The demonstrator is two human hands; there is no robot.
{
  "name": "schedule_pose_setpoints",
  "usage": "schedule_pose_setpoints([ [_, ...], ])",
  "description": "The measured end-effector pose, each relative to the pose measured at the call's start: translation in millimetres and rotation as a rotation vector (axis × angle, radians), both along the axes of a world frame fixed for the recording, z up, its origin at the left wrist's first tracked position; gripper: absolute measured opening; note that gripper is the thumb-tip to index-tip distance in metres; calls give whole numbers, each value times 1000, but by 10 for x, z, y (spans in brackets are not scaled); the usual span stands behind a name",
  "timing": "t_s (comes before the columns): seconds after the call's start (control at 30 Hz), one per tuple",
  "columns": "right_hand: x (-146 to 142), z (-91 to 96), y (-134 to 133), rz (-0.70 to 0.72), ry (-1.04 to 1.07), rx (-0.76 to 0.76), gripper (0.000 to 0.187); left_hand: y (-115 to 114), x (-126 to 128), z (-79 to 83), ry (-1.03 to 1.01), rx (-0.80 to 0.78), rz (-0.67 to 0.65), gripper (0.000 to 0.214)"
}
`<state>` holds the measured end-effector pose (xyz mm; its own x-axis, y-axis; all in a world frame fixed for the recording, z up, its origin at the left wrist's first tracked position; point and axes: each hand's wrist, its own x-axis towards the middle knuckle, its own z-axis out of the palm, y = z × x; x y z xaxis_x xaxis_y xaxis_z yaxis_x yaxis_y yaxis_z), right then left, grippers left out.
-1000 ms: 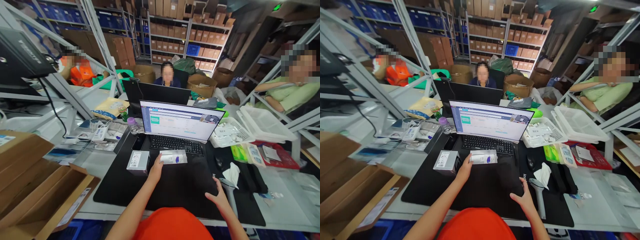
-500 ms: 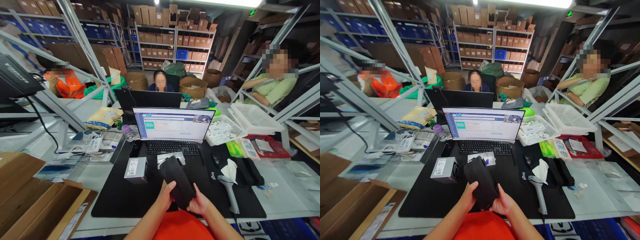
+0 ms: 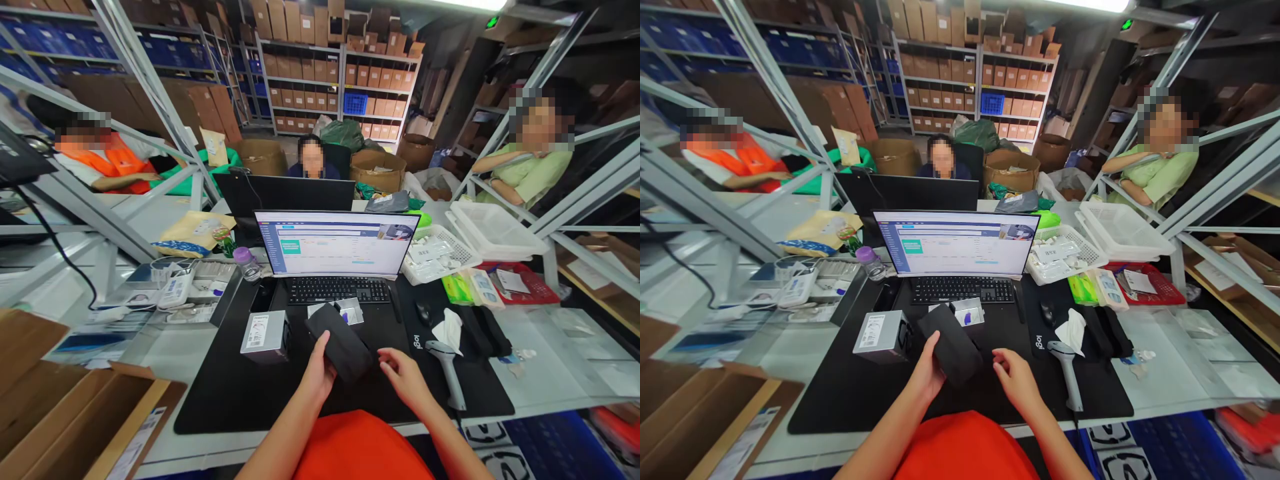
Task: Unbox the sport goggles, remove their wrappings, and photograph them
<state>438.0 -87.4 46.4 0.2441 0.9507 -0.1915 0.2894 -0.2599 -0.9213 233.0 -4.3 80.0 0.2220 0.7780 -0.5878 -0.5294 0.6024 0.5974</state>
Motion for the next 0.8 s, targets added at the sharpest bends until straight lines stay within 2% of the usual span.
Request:
schedule_pose_setpoints([
  [0.1, 133, 226, 53, -93, 14, 88, 40, -23, -78, 14, 32, 134, -24, 71],
  [0.17, 140, 417, 106, -84, 8, 176, 38, -28, -141, 23, 121, 278, -89, 84],
  [0.27, 68, 678, 231, 28, -65, 315, 35, -34, -235, 55, 312, 589, -277, 93],
  [0.33, 3, 800, 348, 114, -78, 372, 38, -47, -293, 102, 340, 751, -415, 95],
  [0.43, -108, 893, 538, 325, 7, 296, 43, -70, -365, 186, 315, 858, -594, 96],
  [0.5, -196, 909, 632, 434, 115, 226, 42, -77, -396, 207, 331, 892, -659, 97],
  [0.57, -282, 893, 676, 385, 161, 261, 41, -77, -415, 173, 357, 908, -662, 94],
  [0.63, -338, 850, 676, 245, 105, 368, 38, -76, -423, 94, 390, 895, -597, 89],
  [0.7, -345, 790, 649, 177, -3, 441, 33, -80, -421, 2, 434, 877, -529, 84],
  [0.8, -288, 719, 564, 181, -243, 507, 28, -95, -406, -89, 486, 871, -471, 84],
])
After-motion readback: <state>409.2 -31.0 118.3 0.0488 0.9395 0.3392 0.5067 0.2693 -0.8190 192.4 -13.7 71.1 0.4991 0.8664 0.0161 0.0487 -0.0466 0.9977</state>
